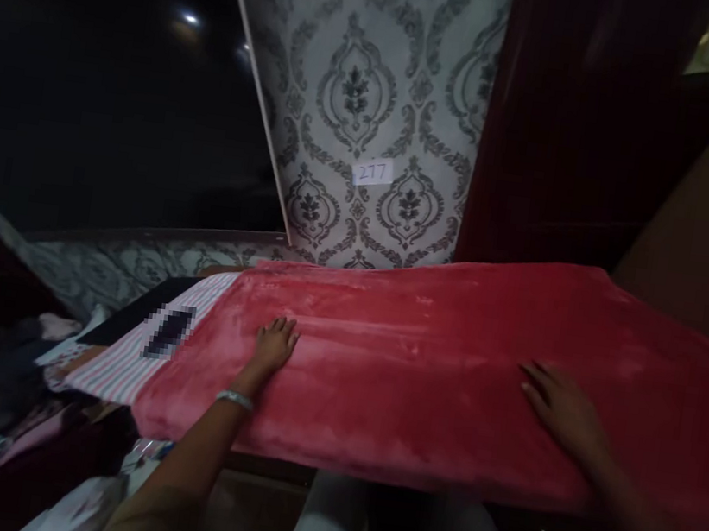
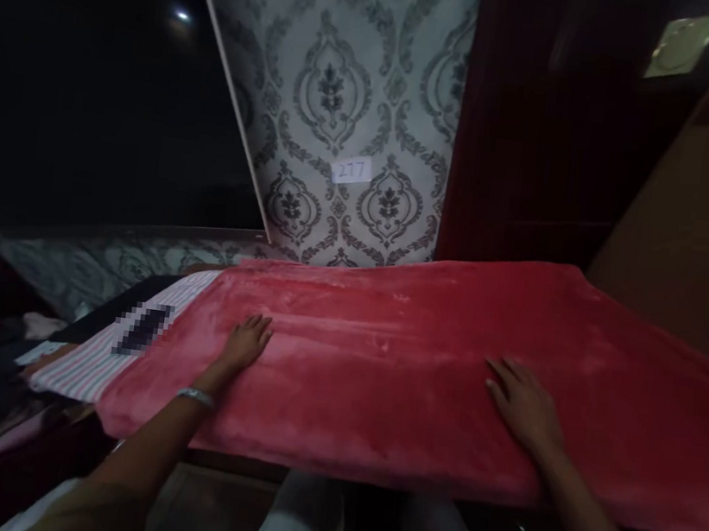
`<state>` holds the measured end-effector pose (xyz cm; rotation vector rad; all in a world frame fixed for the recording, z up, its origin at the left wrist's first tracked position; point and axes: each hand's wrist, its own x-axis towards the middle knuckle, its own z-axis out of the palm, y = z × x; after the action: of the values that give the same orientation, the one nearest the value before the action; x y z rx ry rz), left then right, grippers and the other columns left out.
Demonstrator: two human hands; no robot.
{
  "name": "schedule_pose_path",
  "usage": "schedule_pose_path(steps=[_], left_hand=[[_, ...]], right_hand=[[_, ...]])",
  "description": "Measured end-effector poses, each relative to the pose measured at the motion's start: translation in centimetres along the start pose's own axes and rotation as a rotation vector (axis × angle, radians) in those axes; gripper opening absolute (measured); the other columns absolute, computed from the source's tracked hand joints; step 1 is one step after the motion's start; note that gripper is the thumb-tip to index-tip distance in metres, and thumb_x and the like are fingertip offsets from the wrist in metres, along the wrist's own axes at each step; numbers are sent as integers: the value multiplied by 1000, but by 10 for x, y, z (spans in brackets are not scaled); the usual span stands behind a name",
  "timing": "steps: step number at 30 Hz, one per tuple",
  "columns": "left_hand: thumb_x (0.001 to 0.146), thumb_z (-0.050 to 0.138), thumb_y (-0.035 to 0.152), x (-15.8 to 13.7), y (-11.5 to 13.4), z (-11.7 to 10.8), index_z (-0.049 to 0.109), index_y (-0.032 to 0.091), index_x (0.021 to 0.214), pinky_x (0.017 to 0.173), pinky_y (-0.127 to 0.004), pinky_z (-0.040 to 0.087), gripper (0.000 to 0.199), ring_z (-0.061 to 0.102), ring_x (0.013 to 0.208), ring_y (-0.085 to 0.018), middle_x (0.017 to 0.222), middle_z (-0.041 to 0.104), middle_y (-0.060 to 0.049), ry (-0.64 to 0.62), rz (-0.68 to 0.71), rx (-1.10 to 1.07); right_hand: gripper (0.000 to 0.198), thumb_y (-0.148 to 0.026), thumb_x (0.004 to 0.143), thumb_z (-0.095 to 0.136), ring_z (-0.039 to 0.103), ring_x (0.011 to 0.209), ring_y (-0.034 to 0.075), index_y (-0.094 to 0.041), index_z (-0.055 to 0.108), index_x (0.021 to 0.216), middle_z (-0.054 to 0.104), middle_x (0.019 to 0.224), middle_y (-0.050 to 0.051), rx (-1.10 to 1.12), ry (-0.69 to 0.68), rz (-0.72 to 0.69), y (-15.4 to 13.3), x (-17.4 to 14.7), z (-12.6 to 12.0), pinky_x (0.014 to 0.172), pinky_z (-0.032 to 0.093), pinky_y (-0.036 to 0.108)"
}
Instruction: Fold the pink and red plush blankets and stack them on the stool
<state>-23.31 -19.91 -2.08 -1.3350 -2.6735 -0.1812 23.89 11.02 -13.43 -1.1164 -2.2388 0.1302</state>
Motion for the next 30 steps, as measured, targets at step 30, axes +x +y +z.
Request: schedule_pose_path(steps=[30], left_hand=[[82,65,15,91,44,39,66,17,94,89,-33,46,12,59,96,-19,100,67,-7,18,324,-390]], right_hand=[[21,-22,74,67,67,89,25,-21,75,94,74,94,7,548,-239,-110,-178,117,93,84,52,39]])
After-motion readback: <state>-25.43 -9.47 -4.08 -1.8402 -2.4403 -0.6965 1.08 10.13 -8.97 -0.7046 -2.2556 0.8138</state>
